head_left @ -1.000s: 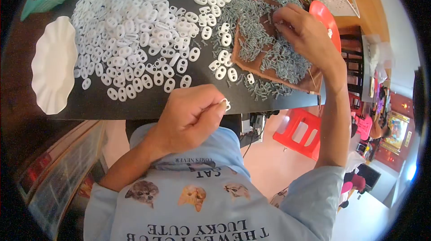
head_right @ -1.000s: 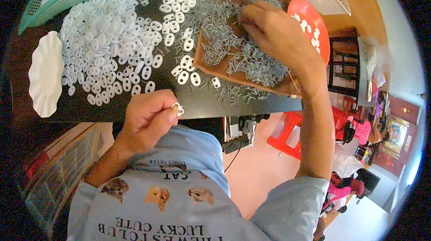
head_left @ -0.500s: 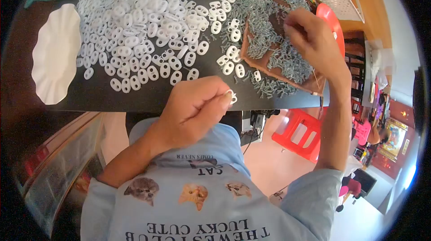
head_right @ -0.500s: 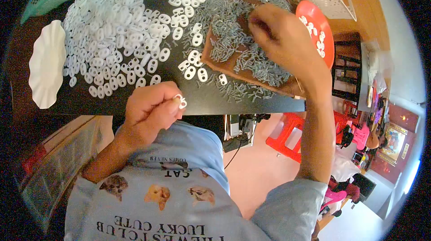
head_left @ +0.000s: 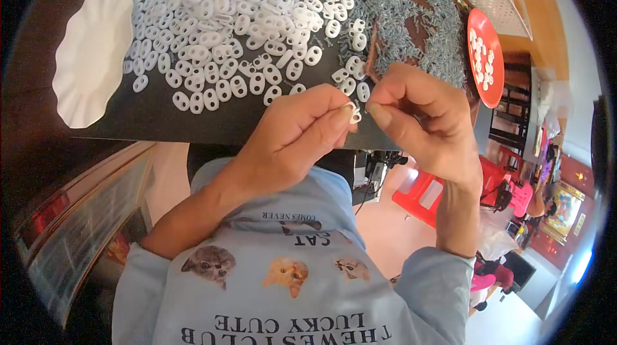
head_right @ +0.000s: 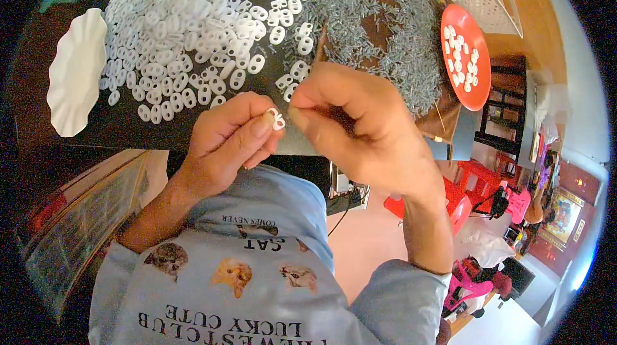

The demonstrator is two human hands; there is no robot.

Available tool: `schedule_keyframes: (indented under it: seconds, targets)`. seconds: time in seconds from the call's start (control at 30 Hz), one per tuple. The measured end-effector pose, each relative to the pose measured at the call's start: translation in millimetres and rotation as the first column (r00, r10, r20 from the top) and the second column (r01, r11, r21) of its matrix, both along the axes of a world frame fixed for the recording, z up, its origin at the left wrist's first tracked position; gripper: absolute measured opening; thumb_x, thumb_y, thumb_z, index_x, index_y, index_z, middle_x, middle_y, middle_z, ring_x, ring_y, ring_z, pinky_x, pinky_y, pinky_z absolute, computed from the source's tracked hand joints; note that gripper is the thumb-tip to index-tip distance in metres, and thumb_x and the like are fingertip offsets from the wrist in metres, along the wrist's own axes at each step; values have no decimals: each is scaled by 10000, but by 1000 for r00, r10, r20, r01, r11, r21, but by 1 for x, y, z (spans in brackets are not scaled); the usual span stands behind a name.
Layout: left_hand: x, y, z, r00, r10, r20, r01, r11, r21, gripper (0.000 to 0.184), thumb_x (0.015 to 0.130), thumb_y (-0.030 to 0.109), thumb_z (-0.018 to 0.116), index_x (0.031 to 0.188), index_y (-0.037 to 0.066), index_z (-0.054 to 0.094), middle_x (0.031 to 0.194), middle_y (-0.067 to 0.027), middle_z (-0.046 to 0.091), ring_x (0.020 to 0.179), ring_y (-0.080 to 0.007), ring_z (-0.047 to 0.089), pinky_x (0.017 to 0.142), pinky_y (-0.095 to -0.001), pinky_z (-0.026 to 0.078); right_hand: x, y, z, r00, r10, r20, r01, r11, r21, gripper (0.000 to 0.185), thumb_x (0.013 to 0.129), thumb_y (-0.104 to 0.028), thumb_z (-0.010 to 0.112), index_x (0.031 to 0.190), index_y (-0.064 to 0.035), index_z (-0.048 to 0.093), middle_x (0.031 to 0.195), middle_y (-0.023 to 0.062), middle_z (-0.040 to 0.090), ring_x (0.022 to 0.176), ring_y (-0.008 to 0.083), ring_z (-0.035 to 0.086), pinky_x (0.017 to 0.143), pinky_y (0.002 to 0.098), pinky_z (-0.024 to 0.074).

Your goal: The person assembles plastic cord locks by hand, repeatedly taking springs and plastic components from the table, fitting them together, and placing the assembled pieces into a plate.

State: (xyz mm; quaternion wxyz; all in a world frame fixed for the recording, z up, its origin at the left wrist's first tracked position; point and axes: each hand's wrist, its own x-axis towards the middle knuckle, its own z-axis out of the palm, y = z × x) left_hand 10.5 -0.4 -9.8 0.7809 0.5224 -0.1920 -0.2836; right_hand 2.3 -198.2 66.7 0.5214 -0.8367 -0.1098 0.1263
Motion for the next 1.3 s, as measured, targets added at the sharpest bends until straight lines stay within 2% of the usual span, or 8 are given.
schedule_keyframes:
  seconds: [0.17, 0.23, 0.37, 0.43, 0.57, 0.83, 1.07, 1.3]
  targets:
    - [0, 2, -2, 1000, -5, 27, 6, 1000, -9, 215, 1011, 189, 449, 957, 15, 563, 690, 1, 496, 532, -30, 375, 476, -188, 312, 1, 5, -1, 1000, 20, 5, -21, 1000, 19, 52, 818, 46, 573, 865, 24, 572, 724, 57, 517, 627, 120, 494, 542, 269, 393]
    - [1, 2, -1, 998, -7, 60, 8, 1000, -6, 212, 1007, 185, 454, 955, 13, 567, 684, 2, 499, 534, -29, 380, 476, -189, 312, 0, 5, -2, 999, 37, 10, -38, 999, 21, 28, 850, 46, 601, 849, 33, 576, 775, 3, 489, 643, 40, 415, 529, 208, 297]
    - [0, 2, -2, 998, 5, 69, -4, 1000, -13, 210, 1004, 180, 456, 958, 10, 570, 679, 4, 502, 537, -28, 384, 477, -188, 312, 1, 7, -3, 999, 35, 24, -35, 999, 21, 30, 850, 47, 601, 845, 33, 575, 772, 3, 487, 642, 40, 415, 528, 208, 296]
    - [0, 3, -3, 997, -3, 74, 4, 1000, -14, 210, 1004, 179, 455, 963, 8, 571, 680, 5, 506, 540, -27, 387, 479, -186, 313, 4, 5, 0, 998, 45, 42, -44, 999, -31, 61, 815, 35, 588, 873, 21, 574, 739, 65, 540, 623, 123, 506, 541, 268, 397]
    - [0, 4, -3, 998, -2, 70, 2, 1000, 0, 213, 1004, 184, 456, 967, 8, 571, 679, 5, 503, 540, -26, 382, 480, -187, 314, 3, 7, -8, 997, 36, 62, -36, 999, 3, 65, 813, 35, 586, 875, 21, 573, 735, 57, 535, 611, 107, 497, 528, 259, 388]
    - [0, 4, -5, 997, 2, 84, -2, 1000, -3, 222, 1004, 199, 460, 967, 8, 565, 676, 9, 493, 541, -30, 371, 485, -189, 312, 3, 7, 0, 999, 22, -27, -22, 1000, 0, 72, 801, 47, 575, 866, 17, 568, 720, 40, 513, 599, 79, 477, 507, 248, 371]
    - [-1, 5, -4, 999, -14, 43, 14, 1000, -10, 221, 1003, 206, 466, 956, 12, 563, 664, 17, 472, 541, -31, 360, 483, -193, 301, 4, 8, -2, 997, 72, 26, -72, 997, -18, 68, 796, 43, 573, 860, 21, 561, 716, 48, 509, 613, 94, 482, 518, 252, 378]
    - [-1, 5, -4, 1000, -27, 14, 28, 999, -33, 234, 1002, 223, 465, 947, 19, 567, 669, 27, 465, 542, -21, 345, 478, -190, 275, 3, 10, -1, 998, 66, 3, -66, 998, -20, 38, 848, 11, 590, 869, 25, 561, 723, 60, 514, 626, 119, 496, 537, 271, 398]
